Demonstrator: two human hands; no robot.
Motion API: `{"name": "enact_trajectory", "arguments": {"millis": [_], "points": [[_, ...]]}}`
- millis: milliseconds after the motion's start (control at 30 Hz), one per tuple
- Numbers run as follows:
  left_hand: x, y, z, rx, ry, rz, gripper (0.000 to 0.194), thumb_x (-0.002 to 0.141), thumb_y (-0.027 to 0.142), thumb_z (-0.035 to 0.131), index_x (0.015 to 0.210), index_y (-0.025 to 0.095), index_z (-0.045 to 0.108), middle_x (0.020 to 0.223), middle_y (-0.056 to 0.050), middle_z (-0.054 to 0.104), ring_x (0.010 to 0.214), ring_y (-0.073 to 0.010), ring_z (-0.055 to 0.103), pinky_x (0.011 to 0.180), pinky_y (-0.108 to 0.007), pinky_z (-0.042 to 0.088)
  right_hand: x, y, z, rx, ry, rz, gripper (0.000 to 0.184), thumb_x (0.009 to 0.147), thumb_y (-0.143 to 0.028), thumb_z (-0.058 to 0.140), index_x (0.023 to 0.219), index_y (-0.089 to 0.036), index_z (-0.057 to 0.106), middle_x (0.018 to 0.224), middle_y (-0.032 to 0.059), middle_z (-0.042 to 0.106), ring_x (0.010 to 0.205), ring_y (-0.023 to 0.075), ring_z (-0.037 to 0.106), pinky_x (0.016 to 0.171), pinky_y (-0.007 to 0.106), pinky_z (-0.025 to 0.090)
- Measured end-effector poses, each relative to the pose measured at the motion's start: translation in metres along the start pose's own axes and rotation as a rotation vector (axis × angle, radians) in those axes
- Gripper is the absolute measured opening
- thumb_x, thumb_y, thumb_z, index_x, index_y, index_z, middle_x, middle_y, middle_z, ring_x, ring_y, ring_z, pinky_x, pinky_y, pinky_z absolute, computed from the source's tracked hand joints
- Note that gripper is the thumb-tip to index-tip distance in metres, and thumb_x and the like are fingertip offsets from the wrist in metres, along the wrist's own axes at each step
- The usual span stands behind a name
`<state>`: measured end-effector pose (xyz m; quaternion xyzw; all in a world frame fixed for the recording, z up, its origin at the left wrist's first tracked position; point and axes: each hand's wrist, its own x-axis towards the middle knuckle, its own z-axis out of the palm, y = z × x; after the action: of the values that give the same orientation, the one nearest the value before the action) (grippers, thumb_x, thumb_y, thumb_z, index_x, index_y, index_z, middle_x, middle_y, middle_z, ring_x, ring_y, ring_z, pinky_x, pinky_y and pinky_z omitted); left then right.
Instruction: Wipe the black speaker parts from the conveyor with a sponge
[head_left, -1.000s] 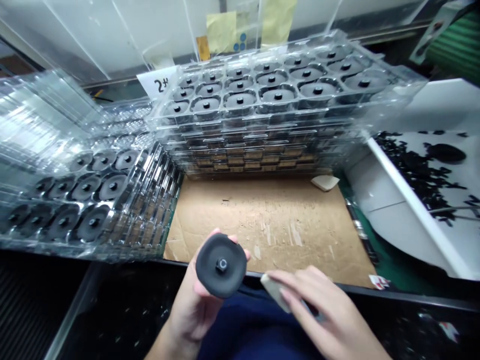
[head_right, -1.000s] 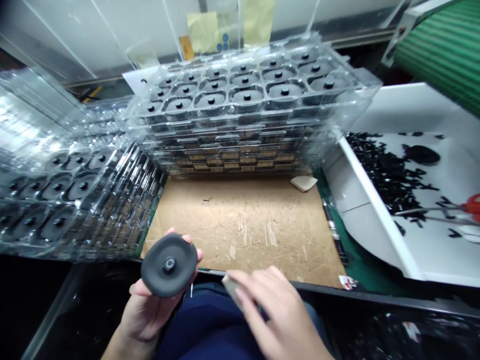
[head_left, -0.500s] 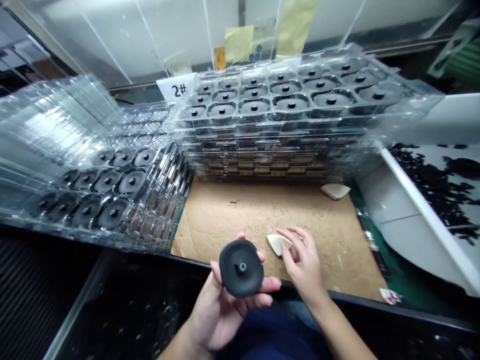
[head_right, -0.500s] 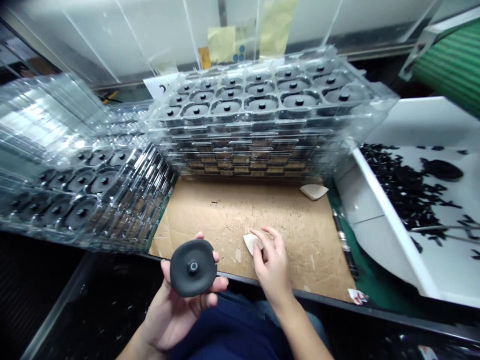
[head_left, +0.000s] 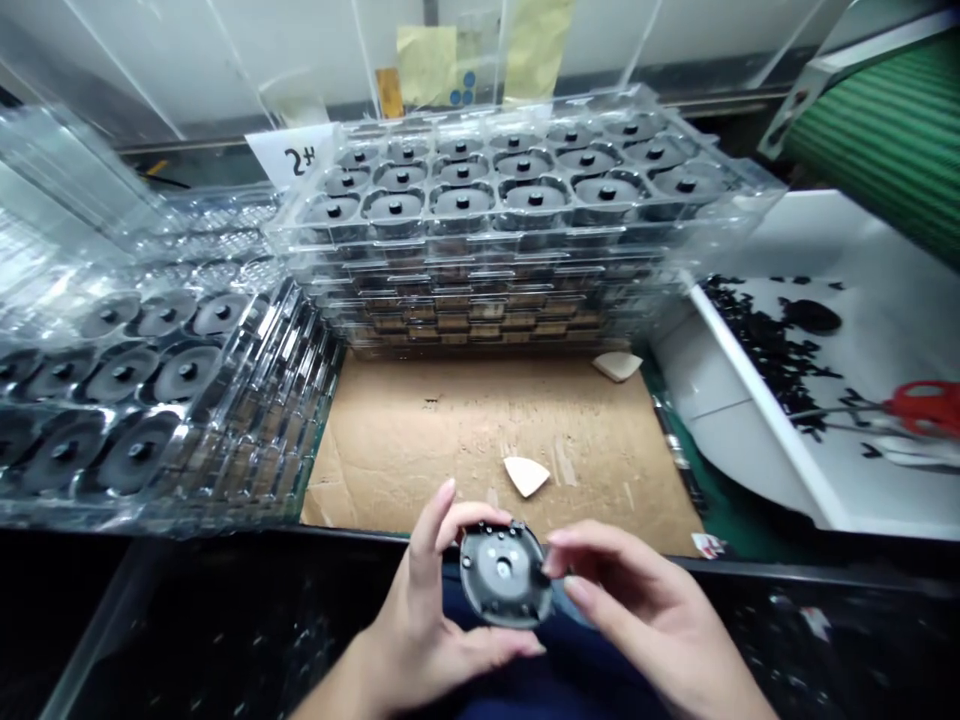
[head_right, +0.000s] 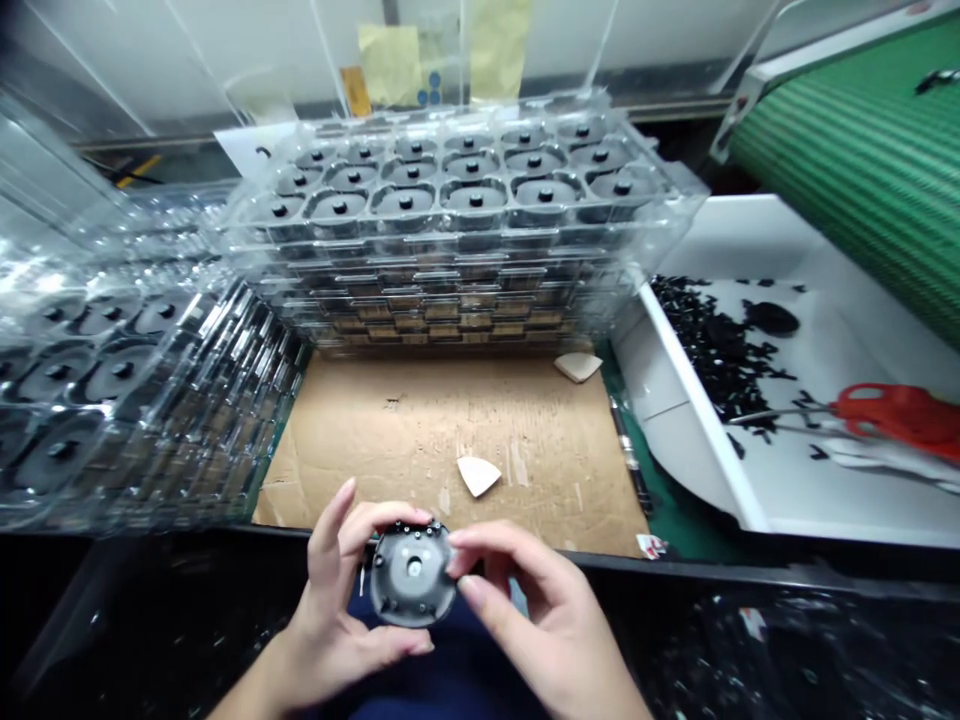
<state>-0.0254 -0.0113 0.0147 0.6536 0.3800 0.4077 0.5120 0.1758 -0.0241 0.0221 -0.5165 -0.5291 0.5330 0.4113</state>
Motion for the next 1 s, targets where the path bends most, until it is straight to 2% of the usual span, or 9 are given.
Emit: {"name": "enact_trajectory", "arguments": {"millis": [133,233,367,467,567,667,800,900,1000], "points": [[-0.002,-0.001,-0.005,-0.15,-0.051,-0.171,0.096,0.07,0.033,0.071,0.139,0.038,0.005,0.115,-0.006,0.056,0.105,-0.0244,0.054,0.094,-0.039,0.037,0.017,-0.026,0.005,0.007,-0.266,0.125,0.009,0.076,-0.025,0.066,0.085,-0.024,0.07,0.075,0.0001,0.067,0.066,0.0117,0.059,0.06,0.022,0.048],[-0.003,0.001,-0.007,-0.353,-0.119,-0.315,0.103,0.063,0.048,0.072,0.139,0.033,0.005,0.108,-0.007,0.058,0.102,-0.0261,0.056,0.094,-0.041,0.035,0.026,-0.031,0.008,0.155,-0.407,0.236,0.01,0.073,-0.024,0.07,0.084,-0.024,0.071,0.071,-0.0024,0.066,0.062,0.0084,0.056,0.06,0.02,0.044],[0.0,0.004,-0.007,-0.481,-0.184,-0.444,0.113,0.053,0.053,0.076,0.14,0.029,0.007,0.1,-0.006,0.061,0.095,-0.0265,0.058,0.091,-0.043,0.035,0.027,-0.03,0.01,0.363,-0.509,0.325,0.008,0.071,-0.018,0.072,0.077,-0.024,0.073,0.072,-0.0037,0.068,0.066,0.0067,0.058,0.064,0.018,0.045],[0.0,0.004,-0.006,-0.455,-0.188,-0.429,0.114,0.051,0.052,0.078,0.139,0.029,0.009,0.101,-0.007,0.062,0.097,-0.027,0.058,0.095,-0.045,0.032,0.022,-0.031,0.012,0.365,-0.479,0.293,0.004,0.072,-0.019,0.071,0.07,-0.021,0.072,0.07,-0.0024,0.067,0.066,0.0072,0.06,0.068,0.02,0.047],[-0.002,0.002,-0.005,-0.44,-0.163,-0.406,0.11,0.053,0.047,0.079,0.138,0.032,0.012,0.107,-0.007,0.062,0.103,-0.0274,0.057,0.099,-0.044,0.029,0.014,-0.031,0.013,0.269,-0.357,0.247,0.008,0.073,-0.024,0.071,0.067,-0.02,0.07,0.067,-0.0005,0.066,0.064,0.0093,0.06,0.065,0.021,0.048],[-0.004,0.0,-0.005,-0.428,-0.13,-0.375,0.106,0.054,0.041,0.08,0.138,0.031,0.016,0.111,-0.009,0.061,0.107,-0.0282,0.055,0.1,-0.044,0.029,0.004,-0.024,0.009,0.22,-0.24,0.2,0.005,0.072,-0.026,0.072,0.071,-0.021,0.071,0.066,0.0003,0.066,0.063,0.0114,0.062,0.062,0.021,0.05],[-0.005,-0.002,-0.005,-0.371,-0.106,-0.32,0.102,0.057,0.034,0.08,0.137,0.034,0.018,0.117,-0.009,0.059,0.11,-0.0281,0.053,0.1,-0.044,0.031,-0.013,-0.012,-0.002,0.249,-0.119,0.165,0.014,0.079,-0.037,0.064,0.078,-0.024,0.069,0.061,-0.0018,0.062,0.047,0.0072,0.056,0.051,0.018,0.046],[-0.004,-0.001,-0.004,-0.324,-0.079,-0.299,0.1,0.057,0.031,0.081,0.136,0.039,0.021,0.118,-0.006,0.06,0.109,-0.0265,0.055,0.101,-0.042,0.03,-0.02,-0.011,-0.01,0.061,-0.049,0.055,0.009,0.08,-0.033,0.063,0.083,-0.027,0.069,0.07,-0.0002,0.062,0.056,0.0102,0.058,0.051,0.019,0.047],[-0.003,0.001,0.0,-0.357,-0.051,-0.281,0.097,0.056,0.034,0.081,0.135,0.037,0.026,0.119,-0.006,0.06,0.11,-0.0259,0.054,0.099,-0.037,0.033,-0.021,-0.014,-0.009,-0.209,-0.085,-0.149,0.024,0.08,-0.024,0.063,0.104,-0.029,0.065,0.08,0.0023,0.062,0.068,0.0132,0.06,0.056,0.021,0.049]]}}
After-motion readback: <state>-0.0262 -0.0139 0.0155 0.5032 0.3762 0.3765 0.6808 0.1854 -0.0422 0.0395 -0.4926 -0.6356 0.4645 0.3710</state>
